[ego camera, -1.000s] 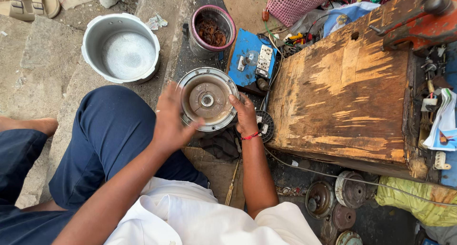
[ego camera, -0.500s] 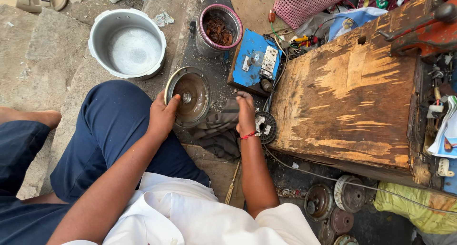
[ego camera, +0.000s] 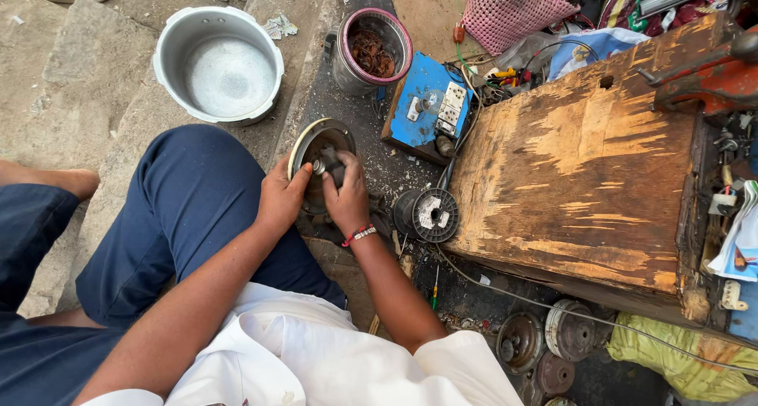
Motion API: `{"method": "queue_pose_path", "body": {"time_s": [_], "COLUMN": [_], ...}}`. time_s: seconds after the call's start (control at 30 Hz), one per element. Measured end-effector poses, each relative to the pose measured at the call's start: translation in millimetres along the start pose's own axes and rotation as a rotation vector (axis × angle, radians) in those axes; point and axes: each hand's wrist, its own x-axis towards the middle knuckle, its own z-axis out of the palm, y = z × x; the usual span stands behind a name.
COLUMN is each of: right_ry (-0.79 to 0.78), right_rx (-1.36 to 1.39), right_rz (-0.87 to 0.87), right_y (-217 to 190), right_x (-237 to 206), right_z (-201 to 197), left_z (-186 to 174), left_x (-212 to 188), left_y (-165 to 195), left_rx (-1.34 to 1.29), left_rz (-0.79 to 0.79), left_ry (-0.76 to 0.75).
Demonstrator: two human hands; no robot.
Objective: The person sits on the ground holding a pink bangle and rubs it with a small abrasive block, working around its surface. They then set the bangle aside, pick up a round metal pot lid, and wipe its surface and rim with a cloth, turning it as they clean.
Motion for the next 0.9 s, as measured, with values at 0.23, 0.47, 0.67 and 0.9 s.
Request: {"method": "queue_pose_path", "body": {"time_s": [0.23,0.47,0.67,0.9], "right_ry": [-0.018,0.047,-0.092,-0.06], "right_rx": [-0.262,-0.037,-0.038,-0.458], "right_rz": [0.177,0.148,-0.217,-0.313], "right_y": [22,18,7,27], "right_x": [-2,17,3,22], "right_z": [-4,3,-10,-24], "left_z": [2,1,3,4], "left_x": [-9,-6,-1,-8], "left_y": [7,3,-5,15], "left_rx": [0.12,0.246,0.285,0.343], "left_rz": [0.122,0.132,0.224,0.081], "left_ry": [0.002,-0.022,-0.05,-0.12]}}
